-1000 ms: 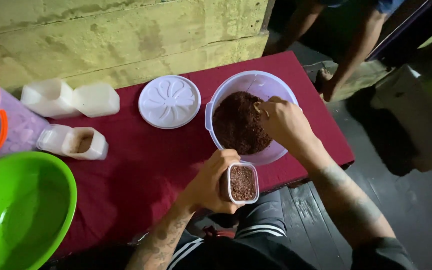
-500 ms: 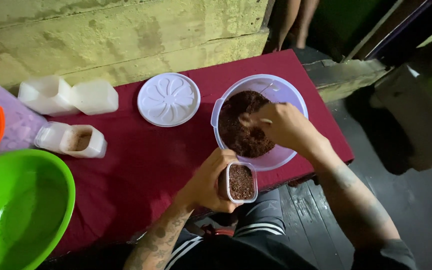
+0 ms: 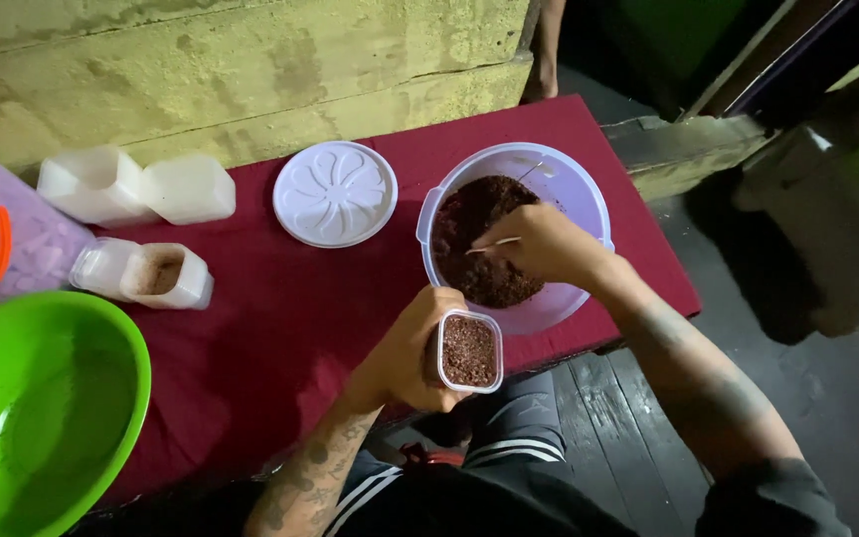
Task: Filling a small plastic container with brown granular material using a wooden spoon from a larger bucket.
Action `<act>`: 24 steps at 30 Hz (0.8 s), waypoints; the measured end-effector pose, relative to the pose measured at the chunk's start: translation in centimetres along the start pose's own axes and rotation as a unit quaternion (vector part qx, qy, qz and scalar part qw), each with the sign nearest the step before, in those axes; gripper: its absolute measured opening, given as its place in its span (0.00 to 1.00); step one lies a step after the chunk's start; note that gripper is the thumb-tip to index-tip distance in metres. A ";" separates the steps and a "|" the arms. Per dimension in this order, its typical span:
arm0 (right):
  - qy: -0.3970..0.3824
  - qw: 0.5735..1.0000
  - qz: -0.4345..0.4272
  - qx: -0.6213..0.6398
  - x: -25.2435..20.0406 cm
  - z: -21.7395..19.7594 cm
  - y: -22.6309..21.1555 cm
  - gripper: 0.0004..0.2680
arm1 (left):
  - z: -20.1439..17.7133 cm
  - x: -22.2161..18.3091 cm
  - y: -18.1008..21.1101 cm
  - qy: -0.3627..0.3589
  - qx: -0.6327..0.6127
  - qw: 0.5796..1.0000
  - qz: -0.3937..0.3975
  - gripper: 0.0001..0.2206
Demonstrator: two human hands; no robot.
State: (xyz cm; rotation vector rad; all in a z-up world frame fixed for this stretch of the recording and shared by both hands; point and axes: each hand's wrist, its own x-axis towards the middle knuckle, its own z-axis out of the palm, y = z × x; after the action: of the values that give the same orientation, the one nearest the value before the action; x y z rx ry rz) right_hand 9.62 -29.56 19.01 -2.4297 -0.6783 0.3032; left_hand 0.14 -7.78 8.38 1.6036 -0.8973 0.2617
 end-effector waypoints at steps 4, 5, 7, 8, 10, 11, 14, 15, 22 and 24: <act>0.079 0.995 0.058 -0.012 -2.7 -2.6 -1.7 0.07 | -0.3 0.7 0.4 -0.011 -0.008 1.000 0.016 0.36; 0.093 0.994 0.063 -0.006 -3.2 -2.7 -1.3 0.06 | -0.3 0.9 0.5 -0.012 -0.012 1.000 0.017 0.36; 0.108 0.992 0.071 0.001 -3.4 -2.2 -0.6 0.06 | -0.2 1.0 0.9 -0.016 -0.017 1.000 0.018 0.37; 0.109 0.991 0.073 0.006 -3.1 -1.7 -0.3 0.06 | -0.1 1.2 1.1 -0.021 0.000 1.000 0.018 0.36; 0.111 0.991 0.074 0.011 -2.5 -0.7 0.5 0.06 | 0.2 1.4 1.3 -0.027 0.017 0.999 0.019 0.36; 0.105 0.992 0.064 0.013 -2.2 -0.2 1.0 0.06 | 0.3 1.5 1.4 -0.030 0.023 0.999 0.025 0.36; 0.085 0.994 0.066 0.025 -1.3 1.3 2.2 0.07 | 0.3 1.3 1.4 -0.029 0.024 0.999 0.030 0.36; 0.074 0.994 0.079 0.034 -1.0 1.9 2.5 0.07 | 0.3 1.1 1.4 -0.027 0.018 0.999 0.032 0.36; 0.112 0.987 0.096 0.069 -1.4 2.5 1.5 0.07 | 0.2 0.6 0.9 -0.019 0.009 1.000 0.020 0.38; 0.135 0.981 0.113 0.075 -2.1 2.2 1.1 0.08 | 0.2 1.0 1.0 -0.023 0.008 0.999 0.023 0.38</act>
State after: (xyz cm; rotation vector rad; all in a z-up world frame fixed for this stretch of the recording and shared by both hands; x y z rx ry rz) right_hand 7.46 -30.39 16.72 -2.3452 -0.2506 0.1045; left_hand 0.05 -8.36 9.66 1.6112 -0.9703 0.2666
